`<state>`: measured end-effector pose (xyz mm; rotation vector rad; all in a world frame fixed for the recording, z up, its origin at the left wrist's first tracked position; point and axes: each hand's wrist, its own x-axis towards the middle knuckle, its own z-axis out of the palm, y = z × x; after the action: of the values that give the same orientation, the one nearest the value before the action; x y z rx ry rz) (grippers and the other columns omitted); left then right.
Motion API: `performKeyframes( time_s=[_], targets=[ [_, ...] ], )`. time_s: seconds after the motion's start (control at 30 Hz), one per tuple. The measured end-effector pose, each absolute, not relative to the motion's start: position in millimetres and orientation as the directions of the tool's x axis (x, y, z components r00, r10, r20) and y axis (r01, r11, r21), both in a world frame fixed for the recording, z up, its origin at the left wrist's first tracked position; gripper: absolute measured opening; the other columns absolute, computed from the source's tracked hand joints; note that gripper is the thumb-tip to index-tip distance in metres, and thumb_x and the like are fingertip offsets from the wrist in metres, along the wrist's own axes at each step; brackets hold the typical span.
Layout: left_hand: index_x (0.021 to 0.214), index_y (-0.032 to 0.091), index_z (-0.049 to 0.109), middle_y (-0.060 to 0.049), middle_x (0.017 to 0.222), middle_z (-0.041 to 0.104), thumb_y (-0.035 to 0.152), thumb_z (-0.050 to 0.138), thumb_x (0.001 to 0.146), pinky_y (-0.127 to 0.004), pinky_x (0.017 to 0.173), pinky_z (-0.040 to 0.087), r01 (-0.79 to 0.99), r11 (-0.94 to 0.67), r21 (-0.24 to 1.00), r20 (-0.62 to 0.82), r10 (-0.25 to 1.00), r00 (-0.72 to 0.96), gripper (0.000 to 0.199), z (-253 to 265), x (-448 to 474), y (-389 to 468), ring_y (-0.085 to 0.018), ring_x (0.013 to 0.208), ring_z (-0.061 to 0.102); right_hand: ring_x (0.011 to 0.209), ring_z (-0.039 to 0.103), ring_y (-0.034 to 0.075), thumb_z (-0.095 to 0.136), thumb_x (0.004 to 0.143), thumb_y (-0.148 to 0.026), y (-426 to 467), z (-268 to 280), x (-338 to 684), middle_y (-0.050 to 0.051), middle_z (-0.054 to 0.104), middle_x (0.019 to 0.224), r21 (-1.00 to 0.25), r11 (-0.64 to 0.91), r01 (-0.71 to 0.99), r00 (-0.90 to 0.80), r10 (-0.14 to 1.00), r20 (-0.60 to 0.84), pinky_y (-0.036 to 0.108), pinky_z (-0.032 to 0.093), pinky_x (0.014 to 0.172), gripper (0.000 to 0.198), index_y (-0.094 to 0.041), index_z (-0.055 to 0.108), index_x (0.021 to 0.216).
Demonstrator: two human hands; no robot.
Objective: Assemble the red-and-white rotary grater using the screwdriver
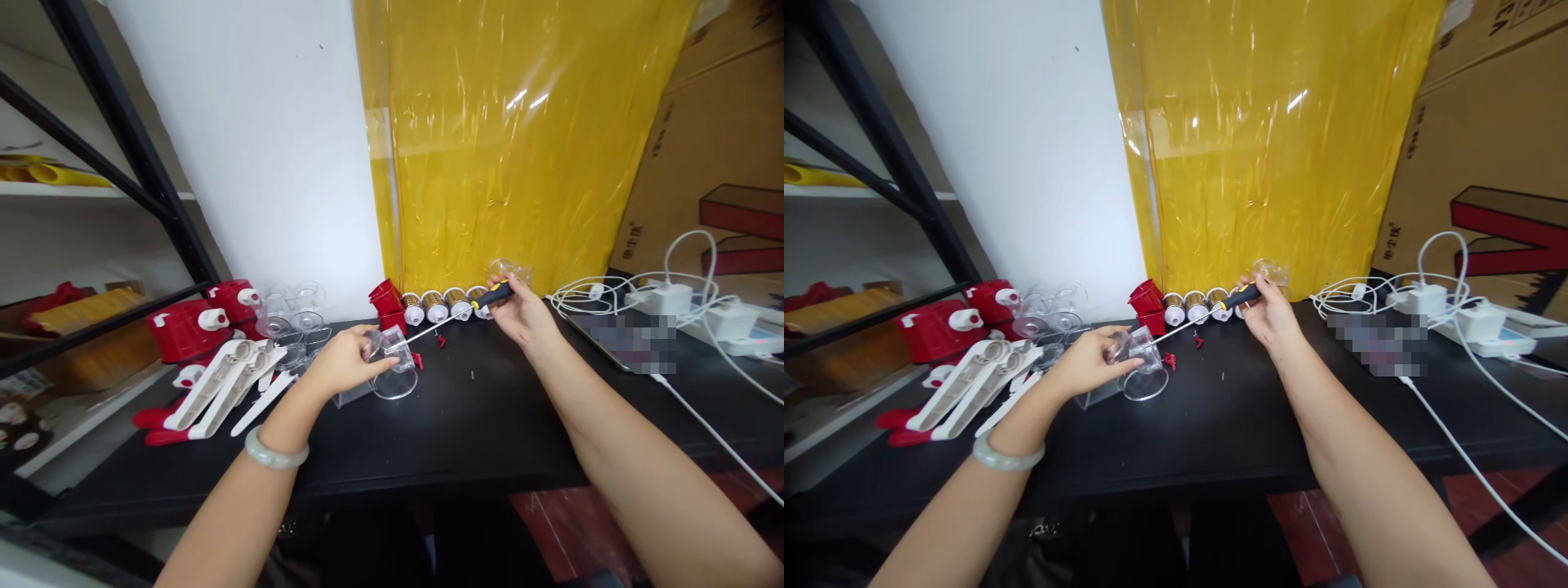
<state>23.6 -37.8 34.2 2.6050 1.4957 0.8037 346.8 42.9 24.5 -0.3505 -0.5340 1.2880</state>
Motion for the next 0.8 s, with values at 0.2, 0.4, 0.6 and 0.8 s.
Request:
performKeyframes(
  time_s=[0.2, 0.4, 0.6, 0.8],
  targets=[
    [0.048, 0.021, 0.038, -0.011, 0.111, 0.073, 0.062, 0.066, 0.078, -0.036, 0.086, 0.052, 0.805, -0.522, 0.280, 0.415, 0.823, 0.389, 0.059, 33.4, 23.0, -38.2, -0.028, 0.103, 0.070, 0.067, 0.067, 0.011, 0.076, 0.080, -0.020, 45.8, 20.6, 342.3, -0.001, 0.069, 0.072, -0.539, 0.260, -0.801, 0.204, 0.965, 0.162, 0.022, 0.057, 0.060, 0.016, -0.021, 0.060, 0.078],
    [0.047, 0.021, 0.040, -0.011, 0.112, 0.073, 0.060, 0.067, 0.078, -0.035, 0.086, 0.053, 0.799, -0.531, 0.282, 0.418, 0.818, 0.396, 0.057, 33.6, 23.0, -37.1, -0.028, 0.106, 0.069, 0.072, 0.069, 0.011, 0.067, 0.085, -0.007, 42.8, 25.5, 341.1, -0.001, 0.066, 0.073, -0.468, 0.264, -0.843, 0.192, 0.962, 0.196, 0.025, 0.061, 0.072, 0.018, -0.020, 0.058, 0.076],
    [0.047, 0.021, 0.040, -0.011, 0.110, 0.073, 0.061, 0.067, 0.078, -0.035, 0.085, 0.053, 0.796, -0.536, 0.281, 0.423, 0.814, 0.398, 0.057, 32.6, 23.0, -36.7, -0.026, 0.101, 0.070, 0.060, 0.059, 0.011, 0.046, 0.095, -0.024, 35.9, 28.6, 340.1, -0.001, 0.057, 0.065, -0.385, 0.203, -0.900, 0.158, 0.977, 0.146, 0.027, 0.060, 0.065, 0.021, -0.021, 0.054, 0.076],
    [0.048, 0.021, 0.038, -0.011, 0.109, 0.073, 0.062, 0.066, 0.078, -0.036, 0.086, 0.053, 0.803, -0.531, 0.272, 0.419, 0.816, 0.398, 0.058, 33.2, 23.2, -37.5, -0.028, 0.104, 0.069, 0.072, 0.066, 0.017, 0.034, 0.092, -0.025, 34.0, 29.7, 339.4, 0.006, 0.065, 0.075, -0.400, 0.201, -0.894, 0.160, 0.978, 0.133, 0.034, 0.062, 0.069, 0.026, -0.021, 0.059, 0.083]
  ],
)
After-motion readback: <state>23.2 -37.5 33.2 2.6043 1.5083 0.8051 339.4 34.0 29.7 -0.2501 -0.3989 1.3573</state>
